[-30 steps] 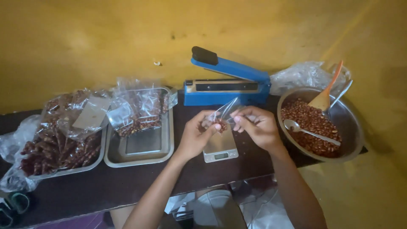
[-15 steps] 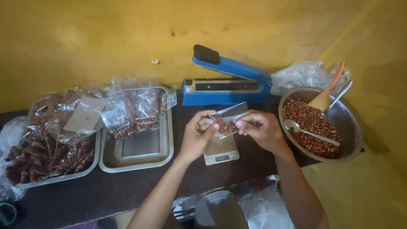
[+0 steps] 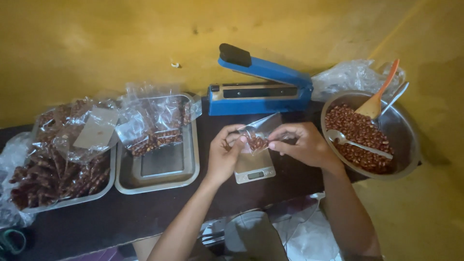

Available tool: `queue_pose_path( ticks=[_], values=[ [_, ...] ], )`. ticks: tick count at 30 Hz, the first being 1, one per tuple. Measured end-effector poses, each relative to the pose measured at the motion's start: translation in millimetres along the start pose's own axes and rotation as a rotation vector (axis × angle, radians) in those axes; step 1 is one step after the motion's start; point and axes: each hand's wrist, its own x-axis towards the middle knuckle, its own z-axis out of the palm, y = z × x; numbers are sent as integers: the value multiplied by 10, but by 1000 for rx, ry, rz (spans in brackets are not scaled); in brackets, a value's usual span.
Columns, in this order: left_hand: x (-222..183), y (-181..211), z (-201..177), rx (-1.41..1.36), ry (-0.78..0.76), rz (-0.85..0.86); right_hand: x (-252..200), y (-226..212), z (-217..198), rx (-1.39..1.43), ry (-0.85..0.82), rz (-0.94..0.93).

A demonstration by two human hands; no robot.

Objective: Portioning peanuts into small plastic bags using a spoon and a digital scale for retail packaging.

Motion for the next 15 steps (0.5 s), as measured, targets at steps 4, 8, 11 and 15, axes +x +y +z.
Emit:
queue_pose_path(
  ticks=[4,8,11,15],
  values=[
    [10,-91,-6,-5,-10,31,63,2,-47,-22,-74,6],
    [-15,-22,45,-9,-10,48,101,-6,-43,-60,-136,-78],
    [-26,21,69,-38,-13,50,118,-14,-47,-73,-126,-122],
    [-39,-27,62,-83,-46,15,128,9,-29,-109,-107,-190]
  ],
)
